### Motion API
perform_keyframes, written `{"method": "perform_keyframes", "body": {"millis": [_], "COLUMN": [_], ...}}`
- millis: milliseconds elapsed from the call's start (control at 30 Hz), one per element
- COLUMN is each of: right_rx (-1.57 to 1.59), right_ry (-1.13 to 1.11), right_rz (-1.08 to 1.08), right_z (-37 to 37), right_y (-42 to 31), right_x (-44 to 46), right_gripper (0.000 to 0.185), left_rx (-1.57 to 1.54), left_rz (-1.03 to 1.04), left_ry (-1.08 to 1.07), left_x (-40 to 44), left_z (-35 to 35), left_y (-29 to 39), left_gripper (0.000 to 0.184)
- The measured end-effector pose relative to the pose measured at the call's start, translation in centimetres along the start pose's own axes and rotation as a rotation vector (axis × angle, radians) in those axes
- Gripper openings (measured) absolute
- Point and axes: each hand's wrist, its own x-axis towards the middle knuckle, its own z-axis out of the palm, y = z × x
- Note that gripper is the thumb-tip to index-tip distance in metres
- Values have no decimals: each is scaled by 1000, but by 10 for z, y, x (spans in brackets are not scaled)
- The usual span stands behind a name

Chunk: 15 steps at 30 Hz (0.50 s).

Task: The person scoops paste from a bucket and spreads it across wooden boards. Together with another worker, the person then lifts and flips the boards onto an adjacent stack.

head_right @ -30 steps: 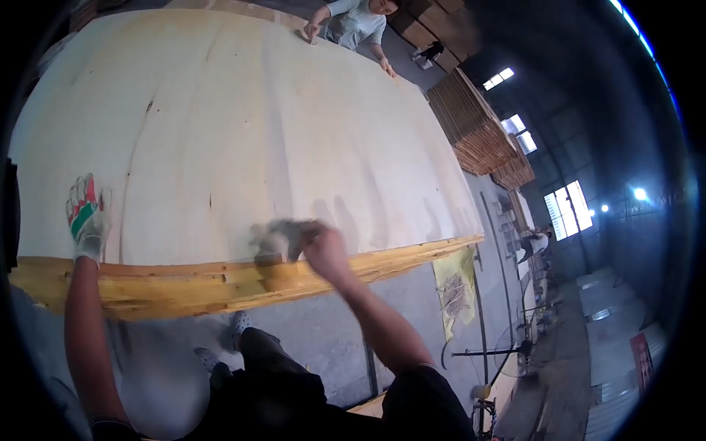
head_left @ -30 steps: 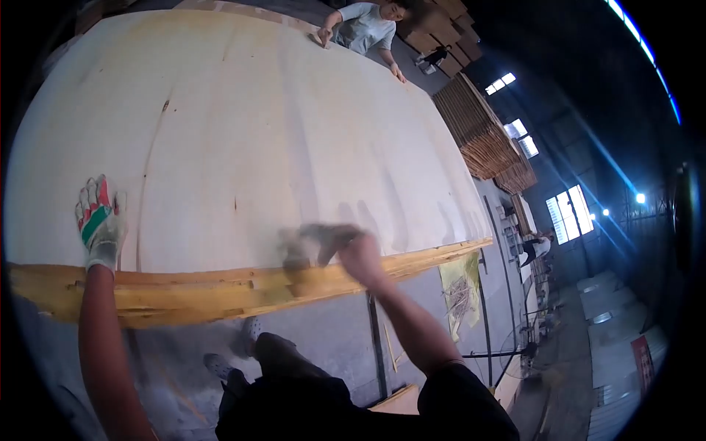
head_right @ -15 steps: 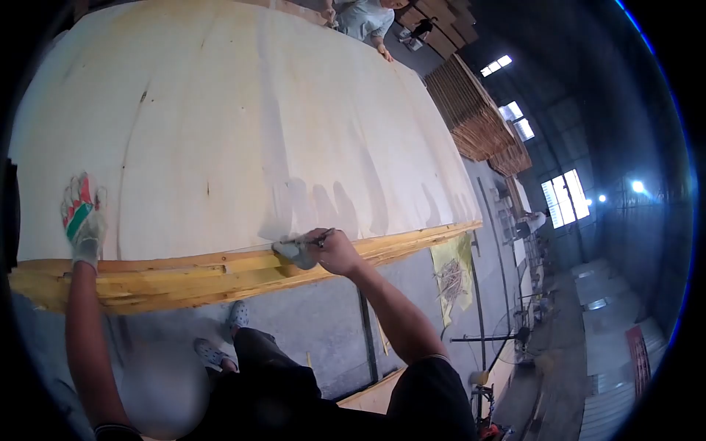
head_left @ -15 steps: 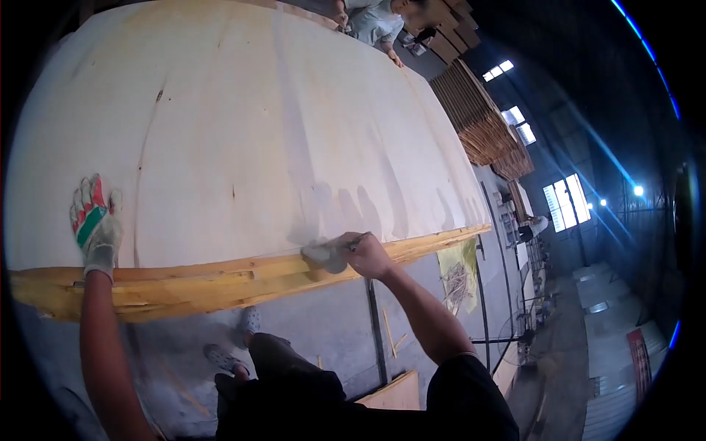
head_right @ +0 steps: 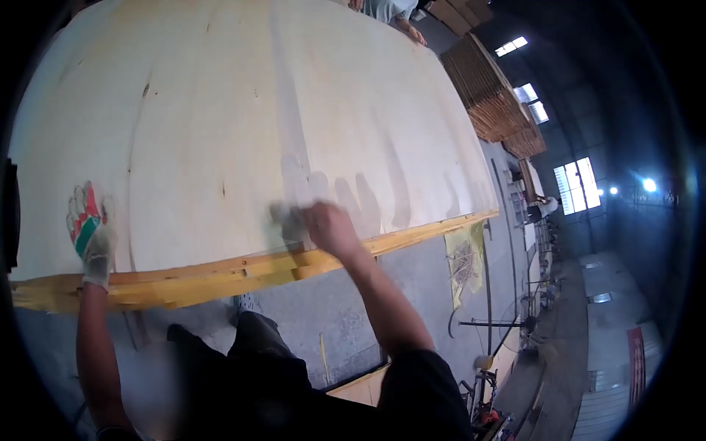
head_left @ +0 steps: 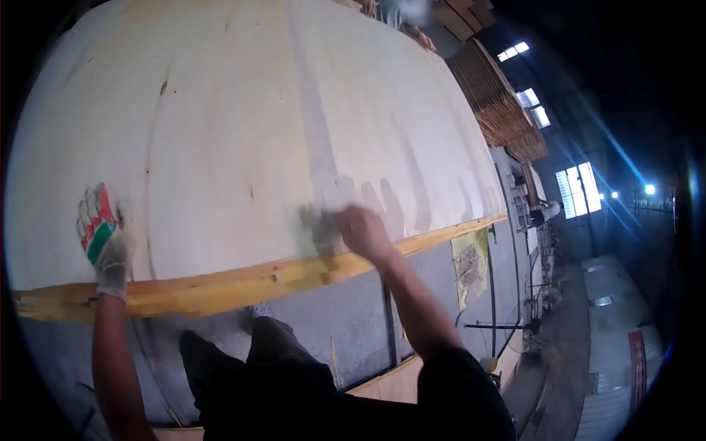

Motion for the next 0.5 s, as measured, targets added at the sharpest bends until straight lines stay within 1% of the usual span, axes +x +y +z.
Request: {"method": "perform_keyframes", "body": {"millis": [33,67,133,200,233,267,300,333,367,400,433,467,500], "right_rx": [55,110,12,15,6,54,101,275,453,460,624,857,617], "right_ry": [83,165,217,204,215,153,90,163,230,227,311,257,243], "right_rz": [23,49,40,30,44,148,246,318,386,459,397,582,604], "right_z": [1,6,45,63,68,70,68,57,39,25,28,19,35], "right_y": [-30,-55,-101,-176,-190,-198,-198,-195,-187,-169,-141,-146,-127], "right_x": [-27,-42,-52,-33,-30,-24,-15,-9,-5,-1,2,13,26], "right_gripper": [11,14,23,29,29,28,28,26,25,25,25,26,27], "left_rx": [73,60,101,63,54,44,-141,-321,-360,-358,-314,-265,-225], "left_rz": [-16,-20,-62,-35,-31,-28,162,345,386,373,313,259,210], "left_ry": [-12,-11,-80,-105,-148,-147,-116,-85,-64,-67,-67,-51,-27], "left_x": [1,5,3,8,7,9,17,26,41,51,56,60,60], "left_z": [-3,-5,-10,-22,-26,-24,-16,-6,-2,14,37,58,73], "left_y": [2,4,6,9,1,-15,-34,-59,-96,-143,-196,-249,-292], "left_gripper": [53,53,54,54,54,54,55,56,55,55,54,54,54]}}
